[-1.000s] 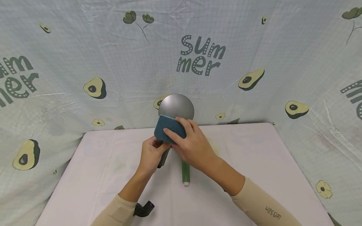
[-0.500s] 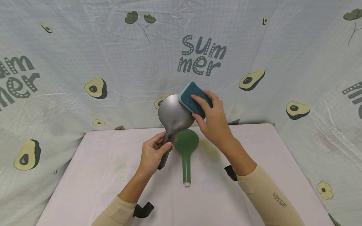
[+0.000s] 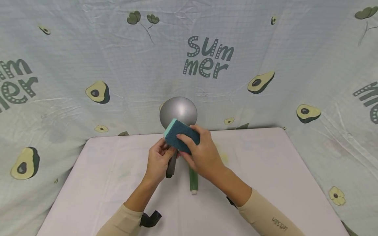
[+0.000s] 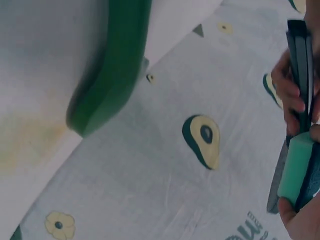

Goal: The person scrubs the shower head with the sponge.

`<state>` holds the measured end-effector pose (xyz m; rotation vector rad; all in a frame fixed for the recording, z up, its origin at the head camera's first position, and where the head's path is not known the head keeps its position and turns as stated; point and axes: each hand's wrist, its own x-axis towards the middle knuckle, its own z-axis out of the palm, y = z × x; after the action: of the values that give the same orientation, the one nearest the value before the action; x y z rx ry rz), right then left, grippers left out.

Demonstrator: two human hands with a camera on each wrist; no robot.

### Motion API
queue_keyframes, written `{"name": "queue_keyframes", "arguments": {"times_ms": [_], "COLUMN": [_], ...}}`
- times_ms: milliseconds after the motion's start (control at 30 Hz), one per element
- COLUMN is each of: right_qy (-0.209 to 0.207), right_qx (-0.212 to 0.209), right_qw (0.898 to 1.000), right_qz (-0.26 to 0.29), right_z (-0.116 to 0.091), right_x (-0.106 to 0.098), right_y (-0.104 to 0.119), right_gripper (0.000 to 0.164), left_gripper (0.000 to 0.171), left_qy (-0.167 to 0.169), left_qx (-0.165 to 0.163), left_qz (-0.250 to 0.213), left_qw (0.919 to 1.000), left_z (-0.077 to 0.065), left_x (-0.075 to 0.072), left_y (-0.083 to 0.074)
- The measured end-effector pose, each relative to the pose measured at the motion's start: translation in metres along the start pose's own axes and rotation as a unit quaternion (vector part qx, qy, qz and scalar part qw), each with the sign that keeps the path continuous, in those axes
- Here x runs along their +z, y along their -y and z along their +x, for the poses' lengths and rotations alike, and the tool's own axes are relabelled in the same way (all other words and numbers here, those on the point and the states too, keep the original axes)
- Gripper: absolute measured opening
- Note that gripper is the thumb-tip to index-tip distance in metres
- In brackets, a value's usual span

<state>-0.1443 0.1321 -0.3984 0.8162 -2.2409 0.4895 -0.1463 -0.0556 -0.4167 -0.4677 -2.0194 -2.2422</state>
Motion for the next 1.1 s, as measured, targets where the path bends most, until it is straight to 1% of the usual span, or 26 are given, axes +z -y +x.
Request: {"name": "queue_keyframes", "arguments": {"times_ms": [100, 167, 267, 367, 433, 500, 600, 667, 733, 833, 900, 1000, 1100], "right_qy": [-0.004, -0.004, 0.003, 0.015, 0.026, 0.034, 0.033, 0.030, 0.029, 0.044, 0.053, 0.060, 0.059], "right_qx": [0.025, 0.044, 0.082, 0.122, 0.137, 0.138, 0.106, 0.067, 0.019, -0.045, -0.078, -0.102, -0.109], "right_qw": [1.000, 0.999, 0.996, 0.990, 0.987, 0.987, 0.992, 0.997, 0.999, 0.998, 0.995, 0.991, 0.988], "right_qz": [0.013, 0.020, 0.042, 0.066, 0.078, 0.074, 0.052, 0.030, 0.007, -0.021, -0.039, -0.065, -0.087], "right_z": [0.006, 0.012, 0.021, 0.027, 0.030, 0.031, 0.030, 0.025, 0.018, 0.008, 0.004, 0.001, 0.005], "right_x": [-0.006, -0.012, -0.021, -0.029, -0.033, -0.036, -0.035, -0.030, -0.023, -0.014, -0.010, -0.007, -0.009], "right_y": [-0.011, -0.021, -0.038, -0.053, -0.059, -0.061, -0.055, -0.047, -0.036, -0.020, -0.011, -0.002, 0.000], "right_gripper": [0.071, 0.067, 0.064, 0.062, 0.061, 0.060, 0.061, 0.063, 0.067, 0.071, 0.071, 0.067, 0.063], "left_gripper": [0.033, 0.034, 0.033, 0.032, 0.033, 0.033, 0.033, 0.032, 0.032, 0.029, 0.024, 0.016, 0.014], "left_qy": [0.007, 0.007, 0.008, 0.018, 0.025, 0.028, 0.029, 0.028, 0.026, 0.016, 0.005, -0.012, -0.021], "left_qx": [-0.008, -0.011, -0.020, -0.031, -0.034, -0.029, -0.022, -0.021, -0.021, -0.014, -0.009, -0.002, 0.000], "left_qz": [-0.020, -0.018, -0.005, 0.009, 0.018, 0.020, 0.018, 0.016, 0.015, 0.024, 0.042, 0.072, 0.084], "left_qw": [0.9997, 0.9997, 0.9998, 0.9993, 0.9990, 0.9990, 0.9992, 0.9993, 0.9993, 0.9995, 0.9991, 0.9973, 0.9962], "left_z": [-0.001, 0.000, 0.000, -0.001, -0.002, -0.002, -0.001, 0.000, 0.001, 0.001, 0.001, 0.002, 0.003], "left_x": [-0.001, -0.001, -0.003, -0.004, -0.005, -0.007, -0.008, -0.008, -0.008, -0.008, -0.008, -0.008, -0.009], "left_y": [-0.001, -0.002, -0.002, -0.001, 0.001, 0.002, 0.002, 0.002, 0.003, 0.005, 0.006, 0.008, 0.009]}}
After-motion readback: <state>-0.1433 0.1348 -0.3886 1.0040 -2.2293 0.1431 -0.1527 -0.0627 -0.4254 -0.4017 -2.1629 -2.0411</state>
